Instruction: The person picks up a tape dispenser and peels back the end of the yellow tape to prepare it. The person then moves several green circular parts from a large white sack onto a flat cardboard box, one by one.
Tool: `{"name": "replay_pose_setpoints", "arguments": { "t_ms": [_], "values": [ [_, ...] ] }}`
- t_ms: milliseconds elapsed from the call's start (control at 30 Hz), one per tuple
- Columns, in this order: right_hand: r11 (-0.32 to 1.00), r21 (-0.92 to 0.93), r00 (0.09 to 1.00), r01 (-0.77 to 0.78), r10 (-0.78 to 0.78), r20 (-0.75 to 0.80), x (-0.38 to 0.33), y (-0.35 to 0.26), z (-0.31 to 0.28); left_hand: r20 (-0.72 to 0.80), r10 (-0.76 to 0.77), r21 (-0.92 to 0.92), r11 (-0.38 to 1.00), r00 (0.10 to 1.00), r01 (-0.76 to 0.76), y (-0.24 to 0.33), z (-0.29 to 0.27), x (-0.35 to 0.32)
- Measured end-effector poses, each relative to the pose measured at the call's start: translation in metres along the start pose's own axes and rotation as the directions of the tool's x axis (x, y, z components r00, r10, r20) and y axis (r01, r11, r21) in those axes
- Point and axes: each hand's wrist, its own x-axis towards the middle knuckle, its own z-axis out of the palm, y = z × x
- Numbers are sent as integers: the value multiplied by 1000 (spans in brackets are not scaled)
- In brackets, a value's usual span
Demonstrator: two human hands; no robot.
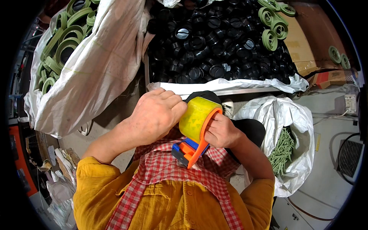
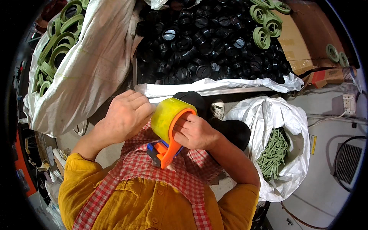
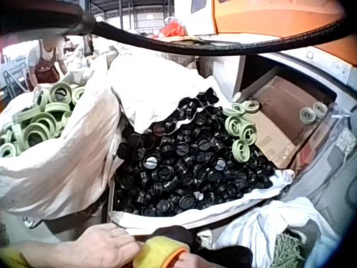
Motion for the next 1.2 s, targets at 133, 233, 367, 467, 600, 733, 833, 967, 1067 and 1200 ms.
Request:
{"name": "replay_pose_setpoints", "arguments": {
  "t_ms": [133,233,367,467,600,733,833,967,1067,1200],
  "values": [
    [1000,-7,999,7,-8,-37,5,2,1,-13,50,38,998,999,-49,-3,1,1],
    [999,-36,993,7,-11,-120,12,4,1,-22,57,83,995,998,-55,-3,0,4],
    [999,-38,988,12,-17,-151,15,5,0,-29,44,85,996,999,-41,-5,4,4],
    [1000,-24,990,8,-12,-143,11,5,2,-27,-42,-66,997,999,40,-5,5,4],
    [1000,2,987,-29,29,-157,11,4,3,84,-261,-432,860,962,272,-9,3,3],
    [998,27,992,-62,65,-108,8,5,-2,285,-419,-713,509,862,483,-11,4,0],
    [994,67,989,-84,91,-114,10,4,-5,289,-511,-867,220,810,448,-5,12,-2],
    [996,55,993,-68,73,-96,8,5,-4,293,-577,-906,87,762,415,-2,11,0],
    [997,47,991,-60,65,-117,10,5,-4,310,-531,-862,193,789,468,-4,15,-4],
    [1000,-2,982,-31,30,-187,14,4,-4,253,-556,-674,486,792,556,-7,15,-6]
  ]
}}
